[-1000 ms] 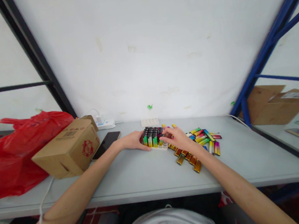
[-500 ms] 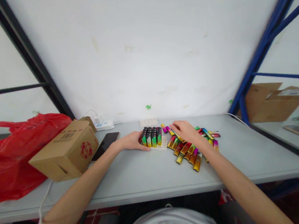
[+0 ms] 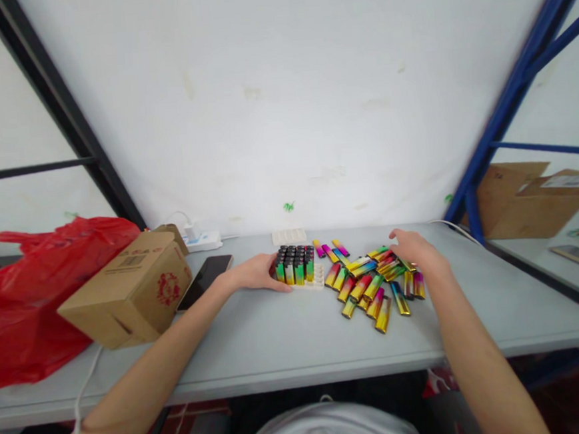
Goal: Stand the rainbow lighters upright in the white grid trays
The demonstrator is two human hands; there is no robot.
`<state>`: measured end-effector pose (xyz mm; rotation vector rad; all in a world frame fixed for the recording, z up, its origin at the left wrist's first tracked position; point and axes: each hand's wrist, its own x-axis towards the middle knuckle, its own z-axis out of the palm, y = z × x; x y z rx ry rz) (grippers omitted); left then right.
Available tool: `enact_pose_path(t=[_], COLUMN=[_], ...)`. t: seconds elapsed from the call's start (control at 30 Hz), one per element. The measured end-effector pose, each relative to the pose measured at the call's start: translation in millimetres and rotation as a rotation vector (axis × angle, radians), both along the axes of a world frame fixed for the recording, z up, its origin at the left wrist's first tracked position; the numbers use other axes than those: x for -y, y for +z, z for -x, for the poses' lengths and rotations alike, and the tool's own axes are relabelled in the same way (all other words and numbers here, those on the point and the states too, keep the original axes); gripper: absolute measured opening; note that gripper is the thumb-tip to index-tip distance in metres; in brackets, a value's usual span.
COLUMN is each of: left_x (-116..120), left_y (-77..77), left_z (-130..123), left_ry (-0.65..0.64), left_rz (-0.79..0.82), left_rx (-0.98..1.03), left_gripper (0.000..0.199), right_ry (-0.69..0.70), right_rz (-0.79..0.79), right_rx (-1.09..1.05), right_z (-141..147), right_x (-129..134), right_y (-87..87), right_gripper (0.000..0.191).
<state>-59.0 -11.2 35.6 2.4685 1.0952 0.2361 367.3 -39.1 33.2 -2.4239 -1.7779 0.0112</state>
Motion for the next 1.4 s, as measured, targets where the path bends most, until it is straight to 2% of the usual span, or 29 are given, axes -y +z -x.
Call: enact_pose_path(t=[0.13, 0.23, 0.33, 0.47, 0.53, 0.6, 0.67, 0.77, 0.83, 0.97, 1.1, 1.4], left_x=[0, 1, 3, 3, 3, 4, 4, 5, 5, 3, 3, 2], left_y=[0.0, 0.9, 2.1, 2.0, 2.1, 2.7, 3.6, 4.3, 3.9, 2.0, 1.5, 0.9], left_z=[0, -1, -1, -1, -1, -1, -2, -2, -2, -2, -1, -1], left_ry=[0.003, 0.008, 0.008, 0.021, 0.029, 0.029, 0.030, 0.027, 0.022, 0.016, 0.009, 0.011], left_rz=[0.004, 0.011, 0.011, 0.004, 0.009, 0.020, 0.029, 0.036, 0.038, 0.037, 0.034, 0.039], left_rx=[0.011, 0.017, -0.007, -0.018, -0.008, 0.007, 0.017, 0.017, 0.019, 0.033, 0.049, 0.053], left_gripper=[0.078, 0.079, 0.078, 0.079, 0.078, 0.077, 0.076, 0.075, 0.075, 0.079, 0.080, 0.081], right_ry=[0.073, 0.113, 0.146, 0.215, 0.273, 0.344, 0.422, 0.566, 0.614, 0.570, 0.586, 0.599], right_rz=[0.047, 0.035, -0.052, -0.176, -0.255, -0.372, -0.444, -0.402, -0.352, -0.407, -0.434, -0.531], right_rx=[-0.039, -0.050, -0.064, -0.071, -0.107, -0.248, -0.510, -0.873, -0.969, -0.824, -0.707, -0.620], right_z=[-13, -8, 1, 14, 23, 35, 51, 78, 96, 124, 141, 145], right_x=[-1, -2, -5, -9, -10, -9, -5, 1, 4, 9, 12, 15], right_y=[-4.5, -4.0, -0.6, 4.3, 5.5, 5.3, 3.9, -0.2, -3.8, -10.3, -14.0, -15.0], right_gripper=[0.042, 0.046, 0.046, 0.024, 0.020, 0.022, 0.023, 0.026, 0.030, 0.043, 0.053, 0.035])
